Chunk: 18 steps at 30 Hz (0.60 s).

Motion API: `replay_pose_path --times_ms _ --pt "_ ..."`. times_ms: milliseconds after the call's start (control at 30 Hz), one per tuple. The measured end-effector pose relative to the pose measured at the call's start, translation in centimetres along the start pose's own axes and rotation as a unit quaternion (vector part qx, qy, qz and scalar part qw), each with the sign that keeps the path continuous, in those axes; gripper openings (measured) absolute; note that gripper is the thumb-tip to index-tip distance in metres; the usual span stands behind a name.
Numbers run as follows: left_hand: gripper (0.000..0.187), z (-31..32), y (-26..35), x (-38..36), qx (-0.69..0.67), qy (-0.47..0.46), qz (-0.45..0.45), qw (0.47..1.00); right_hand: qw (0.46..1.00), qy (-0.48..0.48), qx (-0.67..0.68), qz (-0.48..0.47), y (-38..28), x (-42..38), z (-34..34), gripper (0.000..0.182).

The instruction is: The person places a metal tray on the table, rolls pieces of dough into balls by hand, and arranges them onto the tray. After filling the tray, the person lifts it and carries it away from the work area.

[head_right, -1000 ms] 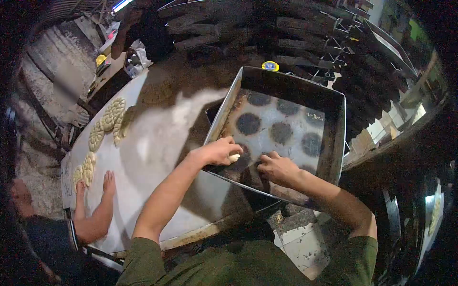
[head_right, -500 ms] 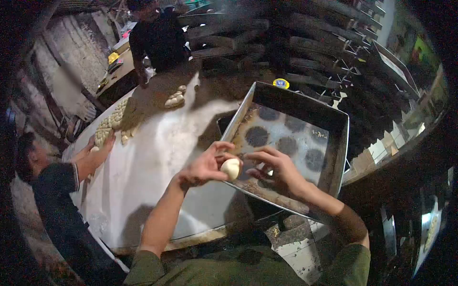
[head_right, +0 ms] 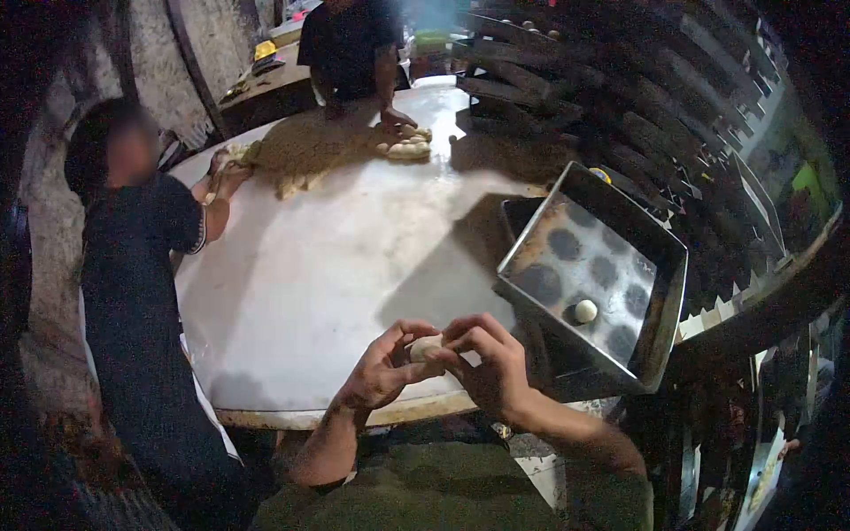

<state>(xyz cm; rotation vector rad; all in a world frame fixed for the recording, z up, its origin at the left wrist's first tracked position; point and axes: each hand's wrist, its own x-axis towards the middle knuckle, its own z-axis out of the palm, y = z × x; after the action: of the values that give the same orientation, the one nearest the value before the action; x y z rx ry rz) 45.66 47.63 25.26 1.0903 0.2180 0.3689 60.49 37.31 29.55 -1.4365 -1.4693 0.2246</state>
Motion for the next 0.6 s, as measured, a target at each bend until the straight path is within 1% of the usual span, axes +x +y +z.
replay_pose_path --times_ms 67,100,133,167,200,233,267,300,333,367,467,500,533,600 --pt "0.045 -1.1 0.7 -2.1 -0.109 0.010 0.044 0.993 1.000 0.001 0.002 -0.010 -1.5 -0.5 2.3 0.017" --pt "0.042 -1.6 0.7 -2.9 -0.135 0.013 0.071 0.988 0.998 0.008 -0.044 -0.039 -2.0 -1.0 3.3 0.018" --pt "0.042 -2.0 0.8 -3.4 -0.140 0.012 0.072 0.987 0.994 0.016 -0.089 -0.068 -2.4 -1.2 4.1 0.021" --pt "0.041 -2.1 0.8 -3.9 -0.178 0.024 0.074 0.981 0.992 0.014 -0.102 -0.075 -2.9 -1.1 4.5 0.025" --pt "0.040 -2.1 0.8 -4.3 -0.215 0.035 0.071 0.973 0.992 0.016 -0.107 -0.067 -3.7 -1.3 4.8 0.025" --pt "0.039 -2.1 1.2 -4.6 -0.253 0.025 0.077 0.964 0.994 0.004 -0.097 -0.050 -4.4 -1.3 5.0 0.024" --pt "0.039 -2.2 1.1 -4.7 -0.255 0.017 0.070 0.964 0.995 -0.005 -0.089 -0.035 -4.7 -1.3 5.0 0.024" --pt "0.039 -2.2 0.7 -4.7 -0.228 0.007 0.081 0.970 0.995 0.001 -0.096 -0.029 -4.7 -1.3 4.9 0.024" --pt "0.040 -2.2 0.5 -4.7 -0.201 -0.003 0.093 0.975 0.998 -0.004 -0.061 -0.025 -4.5 -1.4 4.7 0.023" --pt "0.040 -1.8 0.6 -4.6 -0.198 -0.004 0.084 0.977 0.999 -0.007 -0.026 -0.023 -4.4 -1.6 4.4 0.023" --pt "0.040 -1.1 0.5 -3.7 -0.160 -0.042 0.075 0.983 1.000 0.000 -0.019 -0.022 -4.1 -2.1 3.0 0.019" --pt "0.040 -0.7 0.5 -3.1 -0.156 -0.050 0.070 0.984 0.993 0.022 0.109 0.045 -3.3 -2.9 2.8 0.020" --pt "0.039 -0.3 0.5 -2.7 -0.166 -0.058 0.064 0.982 0.993 0.031 0.108 0.046 -3.1 -3.1 2.1 0.020" --pt "0.039 0.7 0.4 -1.3 -0.171 -0.070 0.055 0.981 0.989 0.078 0.091 0.091 -2.6 -3.3 0.3 0.021"
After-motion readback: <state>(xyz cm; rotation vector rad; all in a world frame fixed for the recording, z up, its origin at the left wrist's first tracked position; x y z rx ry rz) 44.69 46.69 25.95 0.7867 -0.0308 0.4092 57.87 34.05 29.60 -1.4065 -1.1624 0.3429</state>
